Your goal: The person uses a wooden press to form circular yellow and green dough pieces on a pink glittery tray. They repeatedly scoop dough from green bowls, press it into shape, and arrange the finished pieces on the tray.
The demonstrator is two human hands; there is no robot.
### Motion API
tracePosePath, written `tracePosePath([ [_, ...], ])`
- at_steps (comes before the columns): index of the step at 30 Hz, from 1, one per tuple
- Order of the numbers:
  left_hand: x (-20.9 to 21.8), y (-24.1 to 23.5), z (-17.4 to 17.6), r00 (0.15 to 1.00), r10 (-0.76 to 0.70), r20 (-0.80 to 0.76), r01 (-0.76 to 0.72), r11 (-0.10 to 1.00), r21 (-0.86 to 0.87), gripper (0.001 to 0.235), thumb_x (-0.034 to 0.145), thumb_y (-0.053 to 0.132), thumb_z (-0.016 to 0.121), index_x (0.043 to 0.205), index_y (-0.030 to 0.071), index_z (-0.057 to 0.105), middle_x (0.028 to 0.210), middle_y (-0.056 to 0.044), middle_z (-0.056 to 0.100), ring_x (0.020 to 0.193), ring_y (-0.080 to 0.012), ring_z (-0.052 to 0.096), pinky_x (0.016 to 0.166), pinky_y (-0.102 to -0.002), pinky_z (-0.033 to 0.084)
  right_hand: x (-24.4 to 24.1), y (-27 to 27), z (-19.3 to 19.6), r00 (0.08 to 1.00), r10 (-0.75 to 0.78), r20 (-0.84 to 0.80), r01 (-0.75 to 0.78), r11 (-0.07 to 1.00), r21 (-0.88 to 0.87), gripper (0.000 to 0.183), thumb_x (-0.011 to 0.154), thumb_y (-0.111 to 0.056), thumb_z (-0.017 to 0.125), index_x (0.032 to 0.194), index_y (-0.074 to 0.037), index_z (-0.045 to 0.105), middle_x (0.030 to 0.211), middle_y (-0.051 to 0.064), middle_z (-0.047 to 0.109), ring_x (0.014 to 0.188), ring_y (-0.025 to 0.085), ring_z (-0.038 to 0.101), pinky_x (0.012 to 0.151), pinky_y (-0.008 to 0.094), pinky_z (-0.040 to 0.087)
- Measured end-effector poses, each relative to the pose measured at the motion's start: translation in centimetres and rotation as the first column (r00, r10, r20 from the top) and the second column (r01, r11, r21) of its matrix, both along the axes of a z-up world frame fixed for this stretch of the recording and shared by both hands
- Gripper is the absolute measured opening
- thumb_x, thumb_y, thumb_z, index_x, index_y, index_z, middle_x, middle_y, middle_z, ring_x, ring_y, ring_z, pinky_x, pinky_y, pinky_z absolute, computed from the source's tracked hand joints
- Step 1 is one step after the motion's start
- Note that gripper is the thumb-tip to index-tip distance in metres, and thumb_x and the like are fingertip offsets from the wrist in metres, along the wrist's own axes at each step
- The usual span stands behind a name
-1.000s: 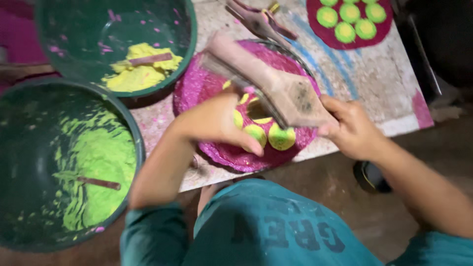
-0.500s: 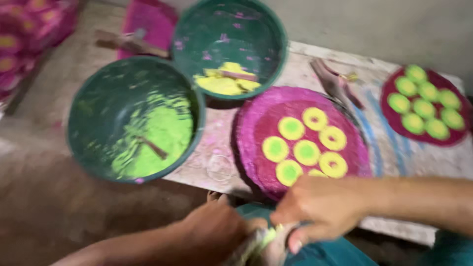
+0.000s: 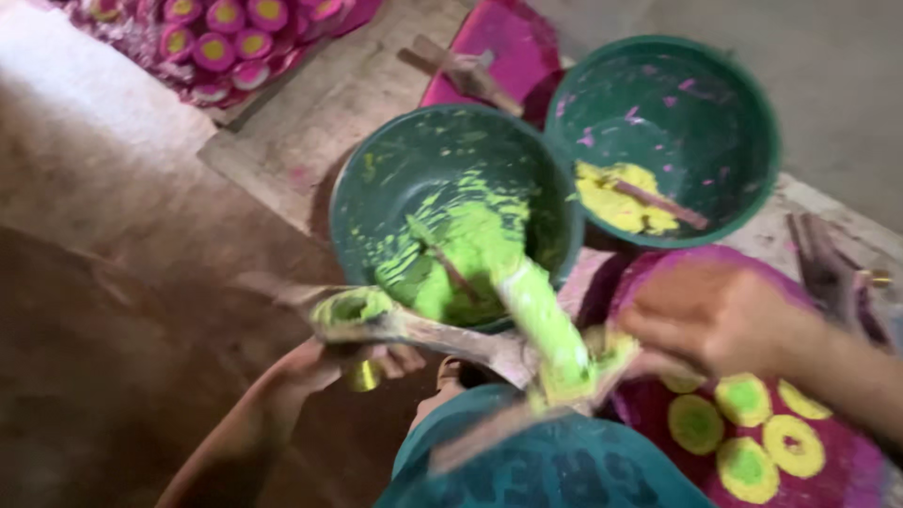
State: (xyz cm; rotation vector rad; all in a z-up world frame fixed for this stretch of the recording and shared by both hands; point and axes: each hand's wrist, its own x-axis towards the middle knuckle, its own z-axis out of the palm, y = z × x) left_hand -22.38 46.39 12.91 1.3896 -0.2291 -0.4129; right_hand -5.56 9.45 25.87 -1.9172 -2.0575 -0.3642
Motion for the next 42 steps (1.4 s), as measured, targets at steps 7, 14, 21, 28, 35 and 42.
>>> tracePosePath([
  [7,0.8,1.7,-9.9,0.976,0.099,-0.192,-0.189,0.823,-0.536,0.059,0.094,0.029,0.074,0.146,0.006,0.060,0.111,-0.007,0.060,0.092,-0.0192,0.059,0.081,-0.037,0.050,7.1,11.6,-4.0,0.916,-0.237,0.323,0.153,0.952,0.266,0.046,0.085,-0.033,0.072,0.125,-0.010,0.063,0.116,0.010,0.064,0.111,0.025,0.061,0.093,0.043,0.052],
  [14,7.1,6.8,-14.8,0.452,0.649,0.612,-0.864,0.489,0.120,0.051,0.089,0.010,0.069,0.135,-0.004,0.052,0.124,-0.012,0.061,0.114,-0.0253,0.060,0.104,-0.037,0.046,3.3,21.9,-26.1,0.661,-0.739,-0.127,0.469,0.539,-0.699,0.047,0.090,-0.021,0.060,0.130,-0.001,0.048,0.111,0.027,0.065,0.092,0.045,0.070,0.077,0.054,0.056],
  [21,8.9,5.9,-14.7,0.303,0.607,0.735,-0.928,0.364,0.082,0.036,0.094,0.007,0.071,0.128,-0.001,0.060,0.133,-0.016,0.059,0.126,-0.0284,0.056,0.111,-0.039,0.043,10.5,19.4,-26.3,0.696,-0.709,-0.112,0.376,0.493,-0.785,0.034,0.099,-0.017,0.050,0.130,-0.003,0.052,0.098,0.025,0.072,0.092,0.041,0.072,0.074,0.053,0.057],
  [28,9.6,5.0,-14.7,0.361,0.789,0.498,-0.860,0.488,-0.149,0.042,0.094,0.010,0.074,0.130,0.000,0.056,0.131,-0.012,0.058,0.124,-0.0239,0.056,0.110,-0.036,0.044,9.3,16.7,-21.8,0.737,-0.662,0.138,0.458,0.338,-0.822,0.055,0.092,-0.010,0.051,0.145,-0.021,0.050,0.098,0.018,0.073,0.090,0.038,0.074,0.078,0.050,0.059],
  [35,9.6,5.0,-14.9,0.355,0.767,0.535,-0.868,0.483,-0.116,0.047,0.094,0.011,0.075,0.134,-0.002,0.053,0.134,-0.011,0.055,0.123,-0.0223,0.056,0.109,-0.035,0.045,3.5,16.8,-23.2,0.698,-0.699,-0.157,0.270,0.460,-0.846,0.063,0.084,-0.010,0.057,0.145,-0.022,0.051,0.094,0.020,0.073,0.085,0.038,0.072,0.076,0.050,0.057],
  [42,9.3,5.6,-12.5,0.365,0.728,0.580,-0.884,0.467,-0.031,0.034,0.095,0.011,0.072,0.125,-0.001,0.060,0.133,-0.015,0.057,0.122,-0.0257,0.058,0.108,-0.035,0.046,-1.8,13.8,-17.8,0.645,-0.696,-0.316,0.139,0.513,-0.847,0.061,0.087,-0.012,0.058,0.148,-0.019,0.055,0.100,0.018,0.074,0.085,0.035,0.073,0.078,0.044,0.057],
])
